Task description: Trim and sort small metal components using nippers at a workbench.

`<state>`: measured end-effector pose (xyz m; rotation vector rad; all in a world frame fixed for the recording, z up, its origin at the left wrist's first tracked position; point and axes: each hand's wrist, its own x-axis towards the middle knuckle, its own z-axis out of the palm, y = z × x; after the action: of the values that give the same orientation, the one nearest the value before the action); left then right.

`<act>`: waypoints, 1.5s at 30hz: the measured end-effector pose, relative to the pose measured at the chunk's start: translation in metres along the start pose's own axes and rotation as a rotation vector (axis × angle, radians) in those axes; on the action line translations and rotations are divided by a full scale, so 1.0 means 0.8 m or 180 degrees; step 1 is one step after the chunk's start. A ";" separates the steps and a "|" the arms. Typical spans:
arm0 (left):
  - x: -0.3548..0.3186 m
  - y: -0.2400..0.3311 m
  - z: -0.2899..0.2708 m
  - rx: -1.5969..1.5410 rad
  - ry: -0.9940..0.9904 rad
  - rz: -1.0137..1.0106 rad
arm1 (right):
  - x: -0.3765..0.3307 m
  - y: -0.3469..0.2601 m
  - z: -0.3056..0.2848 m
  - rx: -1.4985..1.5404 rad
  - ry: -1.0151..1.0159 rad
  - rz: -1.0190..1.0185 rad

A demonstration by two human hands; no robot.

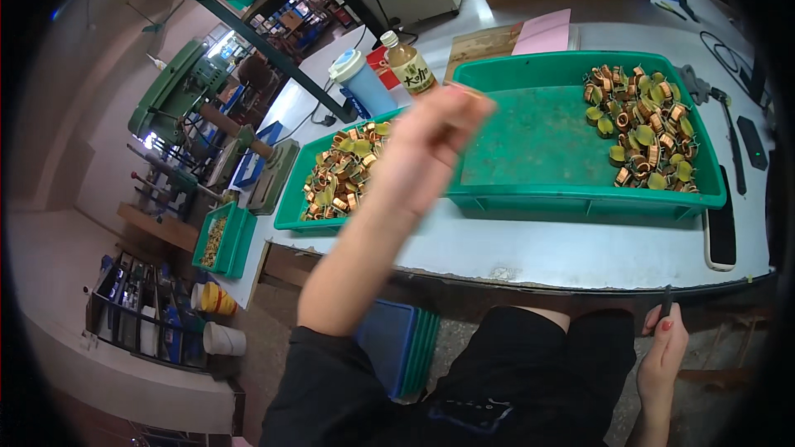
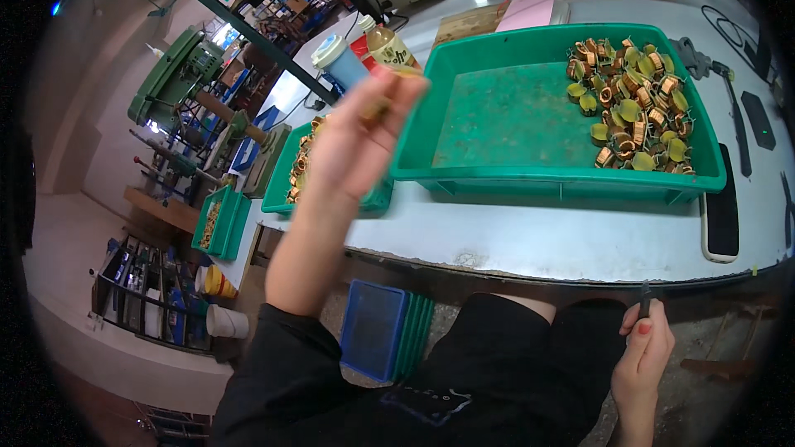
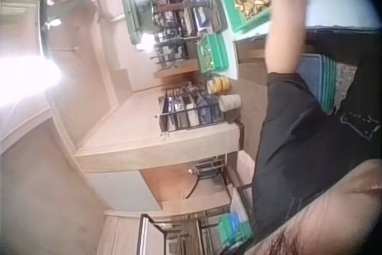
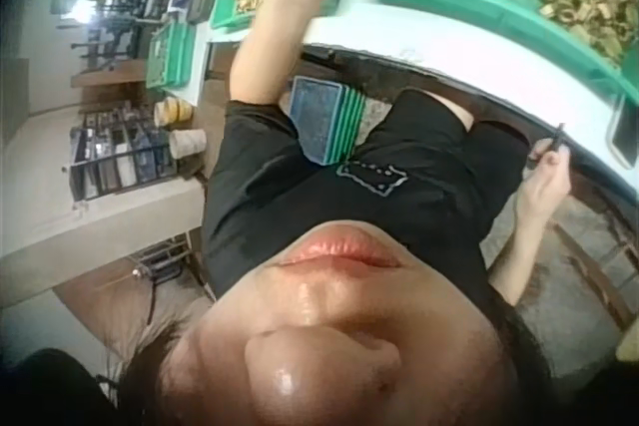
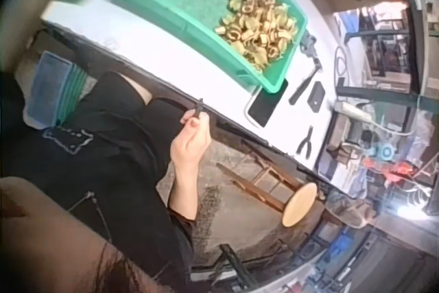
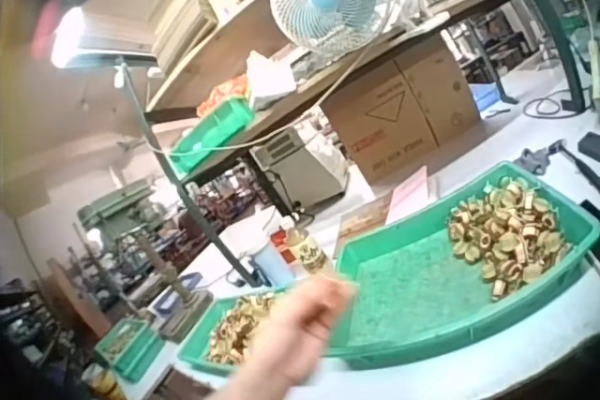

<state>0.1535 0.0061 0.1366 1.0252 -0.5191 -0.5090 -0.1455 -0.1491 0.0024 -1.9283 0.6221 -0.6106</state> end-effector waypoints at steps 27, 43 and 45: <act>0.059 0.080 -0.202 0.5662 0.1009 0.0715 | -0.017 0.004 -0.005 -0.0369 -0.0462 -0.0038; 0.050 0.084 -0.186 0.6356 0.1312 0.0728 | -0.013 0.007 0.001 -0.0621 -0.0667 0.0004; 0.041 0.077 -0.168 0.6130 0.1079 0.1164 | -0.014 0.006 0.002 -0.0615 -0.0646 -0.0037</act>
<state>0.2714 0.1010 0.1399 2.6682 -0.8279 0.7602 -0.1533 -0.1428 -0.0042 -2.1430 0.5572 -0.3656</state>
